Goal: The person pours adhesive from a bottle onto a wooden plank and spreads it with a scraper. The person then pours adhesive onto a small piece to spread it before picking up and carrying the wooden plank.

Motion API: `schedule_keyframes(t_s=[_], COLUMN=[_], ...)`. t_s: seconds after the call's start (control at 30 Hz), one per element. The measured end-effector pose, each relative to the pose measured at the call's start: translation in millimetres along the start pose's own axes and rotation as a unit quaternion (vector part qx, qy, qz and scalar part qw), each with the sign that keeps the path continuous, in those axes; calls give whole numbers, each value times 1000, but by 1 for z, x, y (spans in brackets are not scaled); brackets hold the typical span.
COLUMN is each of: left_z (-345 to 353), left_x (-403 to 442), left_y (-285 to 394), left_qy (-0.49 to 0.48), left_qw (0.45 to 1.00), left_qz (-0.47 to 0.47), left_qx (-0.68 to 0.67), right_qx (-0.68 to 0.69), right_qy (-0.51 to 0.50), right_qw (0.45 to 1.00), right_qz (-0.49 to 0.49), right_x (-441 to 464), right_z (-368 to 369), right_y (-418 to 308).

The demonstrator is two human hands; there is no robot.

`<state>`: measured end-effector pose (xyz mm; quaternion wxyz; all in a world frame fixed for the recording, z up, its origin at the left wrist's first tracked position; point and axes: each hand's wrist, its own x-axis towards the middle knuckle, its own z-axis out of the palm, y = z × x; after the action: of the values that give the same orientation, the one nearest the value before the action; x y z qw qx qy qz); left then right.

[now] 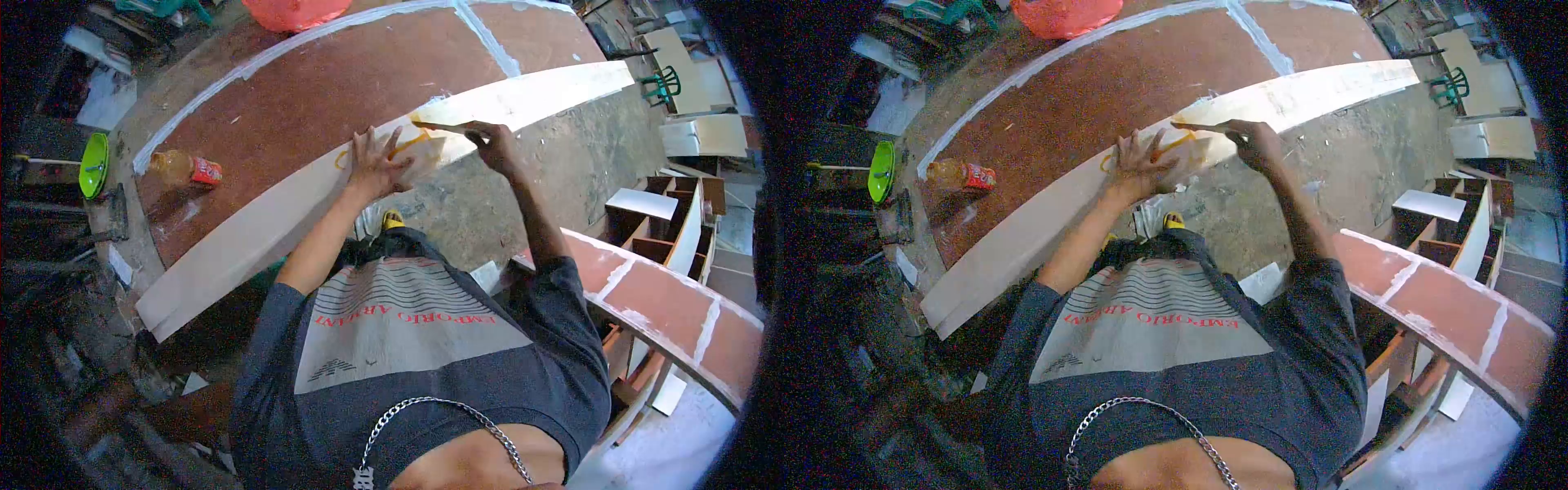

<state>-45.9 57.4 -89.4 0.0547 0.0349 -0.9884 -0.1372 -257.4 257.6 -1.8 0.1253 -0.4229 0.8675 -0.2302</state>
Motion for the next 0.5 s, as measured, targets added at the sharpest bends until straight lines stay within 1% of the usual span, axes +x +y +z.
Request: schedule_keyframes(t_s=[0.03,0.13,0.17,0.27,0.3,0.37,0.4,0.43,0.47,0.5], left_z=[-2,12,20,10,12,18,18,17,16,10], left_x=[-1,-3,-3,-12,-14,-17,-19,-23,-29,-36], left_y=[1,0,-1,5,4,2,0,-1,-4,-5], left_qy=[5,28,44,48,49,114,114,153,191,190], left_qw=[1000,999,999,998,998,992,992,987,981,981], left_qz=[-3,-16,-24,-47,-47,-43,-43,-22,-3,-4], left_qx=[13,17,5,-20,-18,-46,-45,-34,-24,-24], right_qx=[14,-66,-66,-132,-132,-146,-158,-158,-165,-172], right_qy=[31,51,52,41,43,27,27,27,41,55], right_qw=[998,994,994,984,984,981,978,978,972,965], right_qz=[-46,-69,-72,-113,-114,-122,-133,-134,-161,-188], right_x=[6,25,28,36,38,42,42,42,42,42], right_z=[10,32,35,40,43,52,55,58,61,63], right_y=[-4,-14,-16,-23,-21,-18,-17,-16,-15,-15])
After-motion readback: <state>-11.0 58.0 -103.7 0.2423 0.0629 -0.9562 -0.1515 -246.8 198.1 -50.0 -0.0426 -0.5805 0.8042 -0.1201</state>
